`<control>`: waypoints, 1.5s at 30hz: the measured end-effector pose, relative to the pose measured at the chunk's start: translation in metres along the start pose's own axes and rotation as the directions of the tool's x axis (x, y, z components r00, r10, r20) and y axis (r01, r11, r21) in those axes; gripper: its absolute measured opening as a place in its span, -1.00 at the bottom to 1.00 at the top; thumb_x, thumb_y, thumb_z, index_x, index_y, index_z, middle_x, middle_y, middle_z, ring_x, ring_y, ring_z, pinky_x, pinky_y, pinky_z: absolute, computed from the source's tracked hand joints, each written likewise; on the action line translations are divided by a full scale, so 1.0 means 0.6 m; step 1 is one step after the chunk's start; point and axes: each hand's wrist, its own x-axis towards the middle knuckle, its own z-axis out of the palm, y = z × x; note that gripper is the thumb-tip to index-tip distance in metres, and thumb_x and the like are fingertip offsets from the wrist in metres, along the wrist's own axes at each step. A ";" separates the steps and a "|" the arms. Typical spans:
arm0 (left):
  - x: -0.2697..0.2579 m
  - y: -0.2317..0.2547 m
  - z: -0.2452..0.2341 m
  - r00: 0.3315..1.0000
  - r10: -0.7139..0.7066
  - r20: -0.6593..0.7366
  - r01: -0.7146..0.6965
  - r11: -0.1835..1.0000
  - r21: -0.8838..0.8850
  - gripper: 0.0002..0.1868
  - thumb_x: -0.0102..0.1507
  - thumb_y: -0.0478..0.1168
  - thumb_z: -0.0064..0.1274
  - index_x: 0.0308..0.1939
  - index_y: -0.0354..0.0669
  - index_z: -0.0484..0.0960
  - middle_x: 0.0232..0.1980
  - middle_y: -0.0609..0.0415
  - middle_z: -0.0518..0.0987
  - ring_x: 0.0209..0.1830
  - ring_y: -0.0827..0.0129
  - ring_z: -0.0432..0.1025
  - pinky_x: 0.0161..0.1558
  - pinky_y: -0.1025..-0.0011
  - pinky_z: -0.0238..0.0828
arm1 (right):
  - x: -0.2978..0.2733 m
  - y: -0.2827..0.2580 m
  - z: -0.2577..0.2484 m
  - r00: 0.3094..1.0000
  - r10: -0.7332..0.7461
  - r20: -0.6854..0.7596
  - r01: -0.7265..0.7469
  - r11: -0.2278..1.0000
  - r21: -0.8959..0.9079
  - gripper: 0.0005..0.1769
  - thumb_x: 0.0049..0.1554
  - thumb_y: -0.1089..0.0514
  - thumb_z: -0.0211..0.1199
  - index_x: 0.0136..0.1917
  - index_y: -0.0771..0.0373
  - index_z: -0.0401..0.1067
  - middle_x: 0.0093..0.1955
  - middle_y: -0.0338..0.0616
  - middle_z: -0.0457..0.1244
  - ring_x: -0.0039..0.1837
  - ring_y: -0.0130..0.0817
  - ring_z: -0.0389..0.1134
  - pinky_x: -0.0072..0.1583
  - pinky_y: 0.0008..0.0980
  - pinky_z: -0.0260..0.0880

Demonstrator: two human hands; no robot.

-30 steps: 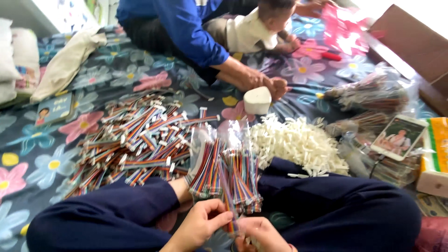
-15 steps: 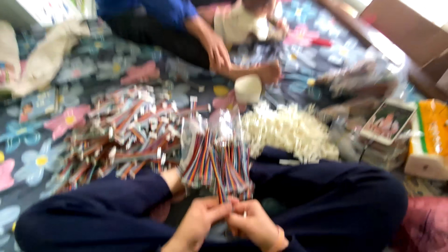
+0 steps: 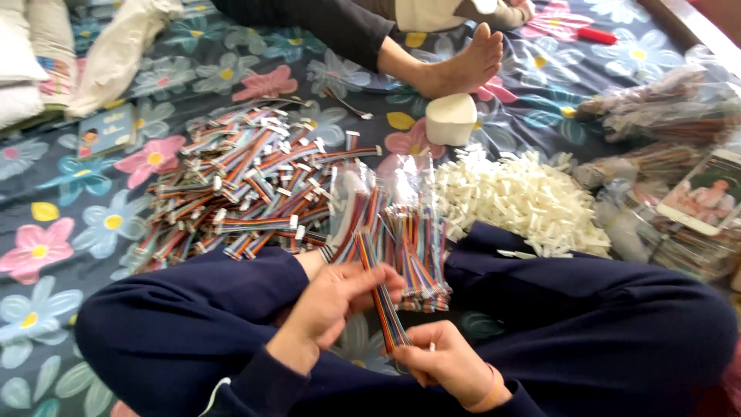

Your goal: Attaching white plastic connectors to the ends of multi-colored ribbon cables while sitting on the floor.

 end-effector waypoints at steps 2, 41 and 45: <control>0.007 0.019 -0.020 0.998 0.062 -0.016 -0.063 0.996 -0.062 -0.76 0.19 -0.30 -0.03 -0.20 -0.50 0.57 -0.23 -0.23 0.59 -0.28 0.18 0.50 -0.18 0.39 0.44 | -0.007 -0.011 0.009 0.999 0.023 0.029 -0.022 1.000 -0.020 -0.79 0.01 0.30 0.25 -0.37 0.52 0.52 -0.63 -0.16 0.12 -0.56 -0.50 0.01 -0.45 -0.58 -0.04; -0.060 0.023 0.029 0.966 0.097 0.239 -0.171 0.936 0.309 -0.83 0.11 -0.37 0.09 -0.42 -0.52 0.68 -0.49 -0.10 0.63 -0.56 0.42 0.44 -0.45 0.58 0.37 | -0.002 -0.098 0.027 0.965 -0.190 -0.180 0.236 0.930 0.281 -0.66 0.11 0.20 0.09 -0.19 0.57 0.52 -0.66 -0.27 -0.01 -0.58 -0.57 -0.17 -0.50 -0.59 -0.20; -0.060 0.018 0.022 0.952 0.054 0.301 -0.148 0.943 0.299 -0.82 0.15 -0.36 0.07 -0.43 -0.51 0.65 -0.49 -0.09 0.61 -0.58 0.42 0.41 -0.45 0.56 0.34 | -0.017 -0.118 0.053 0.968 -0.128 -0.215 0.164 0.974 0.158 -0.72 0.03 0.27 0.18 -0.23 0.60 0.57 -0.62 -0.16 0.09 -0.56 -0.51 -0.04 -0.48 -0.57 -0.08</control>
